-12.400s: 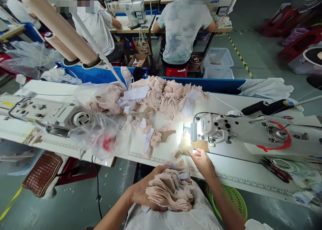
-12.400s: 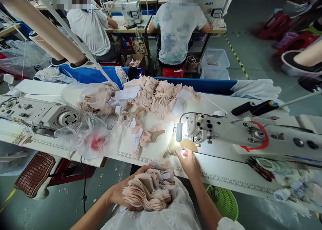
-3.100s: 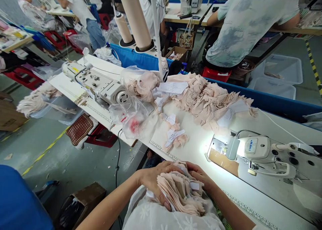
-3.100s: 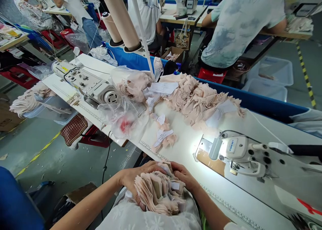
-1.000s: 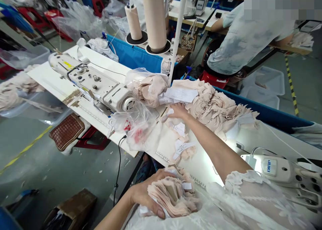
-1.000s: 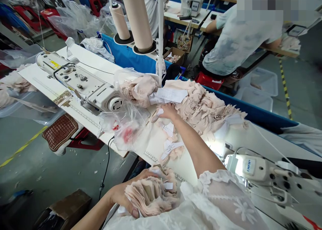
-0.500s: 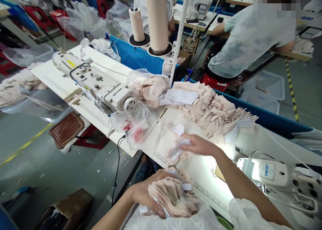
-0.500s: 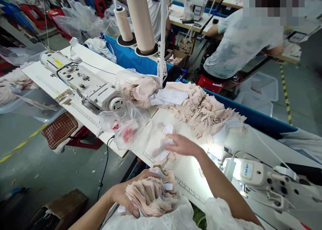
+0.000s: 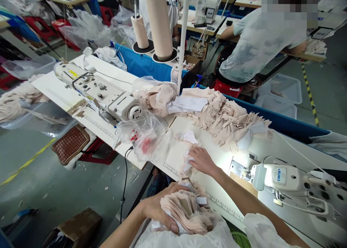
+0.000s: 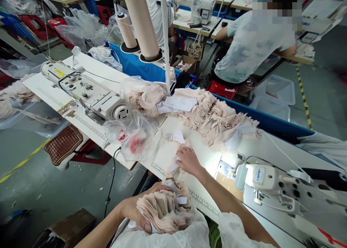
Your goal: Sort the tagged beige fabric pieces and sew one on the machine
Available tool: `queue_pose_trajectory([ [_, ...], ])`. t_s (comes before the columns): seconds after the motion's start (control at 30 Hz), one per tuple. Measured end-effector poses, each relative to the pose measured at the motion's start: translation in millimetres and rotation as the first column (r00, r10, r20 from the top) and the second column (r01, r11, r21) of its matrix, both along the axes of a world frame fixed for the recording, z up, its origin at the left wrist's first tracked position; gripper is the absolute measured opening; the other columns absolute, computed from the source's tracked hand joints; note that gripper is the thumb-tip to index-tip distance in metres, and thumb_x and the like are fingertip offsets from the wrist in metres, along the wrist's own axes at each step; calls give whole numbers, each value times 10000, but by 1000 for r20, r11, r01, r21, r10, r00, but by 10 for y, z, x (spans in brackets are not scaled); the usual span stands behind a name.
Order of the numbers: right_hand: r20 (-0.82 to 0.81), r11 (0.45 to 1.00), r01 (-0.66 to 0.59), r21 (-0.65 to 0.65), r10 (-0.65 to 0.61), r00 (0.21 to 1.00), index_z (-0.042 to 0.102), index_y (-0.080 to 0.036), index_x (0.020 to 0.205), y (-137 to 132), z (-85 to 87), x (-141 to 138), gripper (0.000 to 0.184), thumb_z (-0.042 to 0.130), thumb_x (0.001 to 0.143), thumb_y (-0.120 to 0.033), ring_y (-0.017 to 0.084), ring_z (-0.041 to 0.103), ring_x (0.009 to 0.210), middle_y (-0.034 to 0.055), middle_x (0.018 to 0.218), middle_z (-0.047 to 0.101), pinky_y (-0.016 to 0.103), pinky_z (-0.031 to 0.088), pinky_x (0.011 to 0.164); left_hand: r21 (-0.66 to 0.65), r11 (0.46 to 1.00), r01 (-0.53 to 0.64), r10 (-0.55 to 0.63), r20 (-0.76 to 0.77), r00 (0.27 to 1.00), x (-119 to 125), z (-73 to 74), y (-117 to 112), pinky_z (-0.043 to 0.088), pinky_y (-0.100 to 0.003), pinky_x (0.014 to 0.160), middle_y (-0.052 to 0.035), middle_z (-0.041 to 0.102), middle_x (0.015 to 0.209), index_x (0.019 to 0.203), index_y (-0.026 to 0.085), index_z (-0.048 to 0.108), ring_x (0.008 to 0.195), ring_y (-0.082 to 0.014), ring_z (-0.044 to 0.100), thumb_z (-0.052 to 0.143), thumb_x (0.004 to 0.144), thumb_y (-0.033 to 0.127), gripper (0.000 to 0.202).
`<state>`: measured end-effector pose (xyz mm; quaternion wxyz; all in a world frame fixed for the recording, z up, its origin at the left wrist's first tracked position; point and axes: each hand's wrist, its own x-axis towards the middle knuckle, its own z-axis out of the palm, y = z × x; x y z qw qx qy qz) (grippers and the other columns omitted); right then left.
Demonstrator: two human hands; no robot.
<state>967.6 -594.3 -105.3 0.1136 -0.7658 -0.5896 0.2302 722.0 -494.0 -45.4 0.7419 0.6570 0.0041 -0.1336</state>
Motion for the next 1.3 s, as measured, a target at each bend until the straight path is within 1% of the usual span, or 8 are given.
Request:
queue_pose_trajectory([
  [0.13,-106,992,118,-34,-121,987,532,-168,1219,-27,-109,63,418,696,852,-283,324,533,1137,140,1241,583,475,380,991,-18,1000,-8,7,-9,1000,5,-50,-36,264,-584,1167,-138,411,1424,1408,254,454,1364,-397,365,884,486,668,1098],
  [0.3,-244,986,165,-36,-169,955,540,-196,791,-71,-122,109,232,705,797,-359,320,585,952,89,954,625,462,434,890,20,1000,23,-22,-15,1000,-7,-99,-56,236,-588,1179,-134,401,1422,1430,254,421,1379,-410,334,881,492,672,1125],
  [0.43,-441,988,146,54,-108,891,509,-218,929,-224,92,-2,254,619,863,-437,248,600,872,42,960,605,334,484,743,-16,1000,9,-9,-16,1000,-2,-47,-78,244,-565,1184,-116,418,1426,1403,256,466,1385,-409,332,880,521,653,1052],
  [0.6,-794,932,316,176,-55,606,504,-216,1052,-155,541,-10,476,612,873,-644,203,575,688,-3,815,584,277,436,582,-64,998,17,-23,-90,996,26,38,-107,257,-559,1181,-114,399,1462,1407,251,465,1377,-406,354,907,481,625,1092],
  [0.73,-673,903,400,155,-200,712,533,-194,983,288,709,224,430,641,849,-588,241,621,793,24,866,640,301,473,650,-33,999,39,-40,-47,998,21,33,-109,182,-566,1208,-112,424,1451,1393,250,486,1413,-408,299,901,484,636,1070],
  [0.93,-354,891,454,19,-419,836,585,-165,839,706,339,429,172,700,811,-290,299,619,914,96,961,651,358,478,766,-42,999,31,-32,-29,999,-52,-62,-79,175,-576,1203,-151,398,1469,1432,238,440,1424,-418,277,907,491,624,1120],
  [1.1,-160,871,492,7,-485,860,652,-146,1004,692,55,376,270,751,804,-297,416,362,1307,187,1414,429,496,334,1030,-102,994,38,-39,-12,999,-60,-95,-45,214,-587,1188,-170,373,1475,1448,213,400,1409,-405,312,895,538,605,1108],
  [1.3,-159,858,513,23,-503,850,548,-162,1222,721,-111,315,493,755,809,-334,344,523,1129,137,1159,595,447,372,979,-32,997,73,-73,8,997,27,22,-36,169,-593,1202,-145,413,1471,1462,213,386,1425,-396,289,805,604,710,1077],
])
